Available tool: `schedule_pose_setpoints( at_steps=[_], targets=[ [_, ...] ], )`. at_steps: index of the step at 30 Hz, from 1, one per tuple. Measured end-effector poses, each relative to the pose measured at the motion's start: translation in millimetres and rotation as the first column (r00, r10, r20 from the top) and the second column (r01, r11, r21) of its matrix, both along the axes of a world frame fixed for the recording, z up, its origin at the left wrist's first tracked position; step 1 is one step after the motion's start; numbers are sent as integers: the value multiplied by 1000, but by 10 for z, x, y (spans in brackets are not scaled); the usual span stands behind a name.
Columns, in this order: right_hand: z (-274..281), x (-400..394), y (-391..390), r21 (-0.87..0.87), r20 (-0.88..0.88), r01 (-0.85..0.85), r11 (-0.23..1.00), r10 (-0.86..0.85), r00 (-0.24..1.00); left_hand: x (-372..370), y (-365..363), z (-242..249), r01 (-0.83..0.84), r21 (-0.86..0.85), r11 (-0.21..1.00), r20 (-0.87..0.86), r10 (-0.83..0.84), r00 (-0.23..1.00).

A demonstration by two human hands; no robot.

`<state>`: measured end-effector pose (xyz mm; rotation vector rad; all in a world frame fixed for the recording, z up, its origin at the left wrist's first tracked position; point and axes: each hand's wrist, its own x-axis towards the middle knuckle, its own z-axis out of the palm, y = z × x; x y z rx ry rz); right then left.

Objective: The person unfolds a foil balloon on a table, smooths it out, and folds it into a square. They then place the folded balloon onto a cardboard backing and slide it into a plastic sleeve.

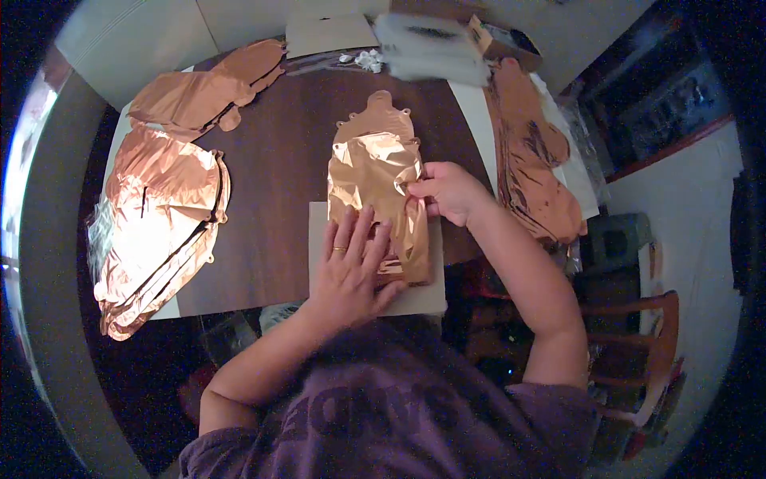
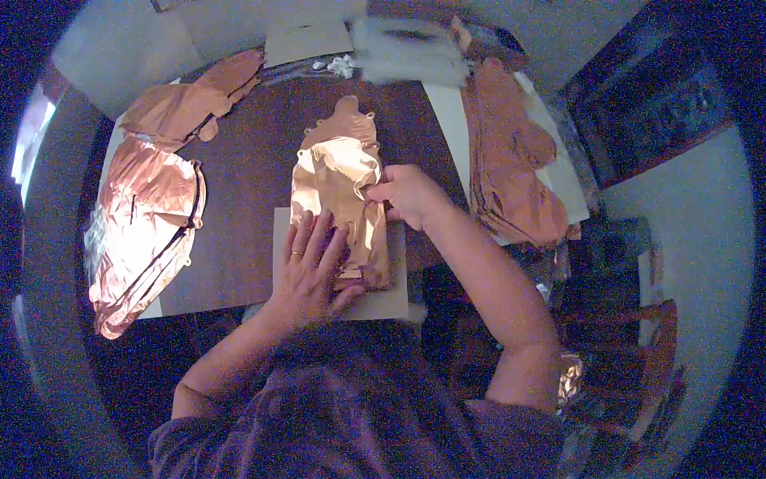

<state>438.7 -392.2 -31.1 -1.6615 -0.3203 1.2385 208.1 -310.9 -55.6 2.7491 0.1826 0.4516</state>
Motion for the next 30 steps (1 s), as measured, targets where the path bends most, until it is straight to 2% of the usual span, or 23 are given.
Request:
schedule_pose_setpoints(
  at_steps=[2,5,6,8,11,14,17,20,23,26,30],
  targets=[
    [92,-62,-34,-24,22,2,1000,-2,1000,-6,29,-43,9,-5,1000,-5,-9,1000],
    [-218,53,-100,80,290,-89,993,62,955,-29,74,-24,61,-4,998,-29,-61,998],
    [-130,15,-93,-42,442,-136,990,140,886,-31,86,-26,69,2,998,-38,-69,997],
    [125,-97,-77,-298,672,-162,941,327,664,-26,105,-34,84,15,996,-55,-83,995],
    [4,-161,-132,-331,907,-71,941,338,250,-23,138,-56,136,26,990,-65,-134,989],
    [-6,-230,-197,-171,957,6,985,165,238,-32,141,-55,143,29,989,-48,-142,989],
    [-123,-253,-276,-116,993,21,993,116,19,-42,148,-27,138,28,990,-56,-136,989],
    [-63,-590,-430,-117,993,-53,992,118,7,-53,160,-63,112,23,993,-46,-110,993],
    [-145,-978,-589,-246,968,-213,946,252,3,-44,156,-63,111,8,994,-50,-111,993],
    [-243,-1060,-651,-401,910,-187,897,414,31,-25,153,-34,111,-24,994,-47,-112,993],
    [-271,-1070,-680,-431,898,-159,888,439,17,-36,199,-66,116,-48,992,-44,-118,992]
  ],
)
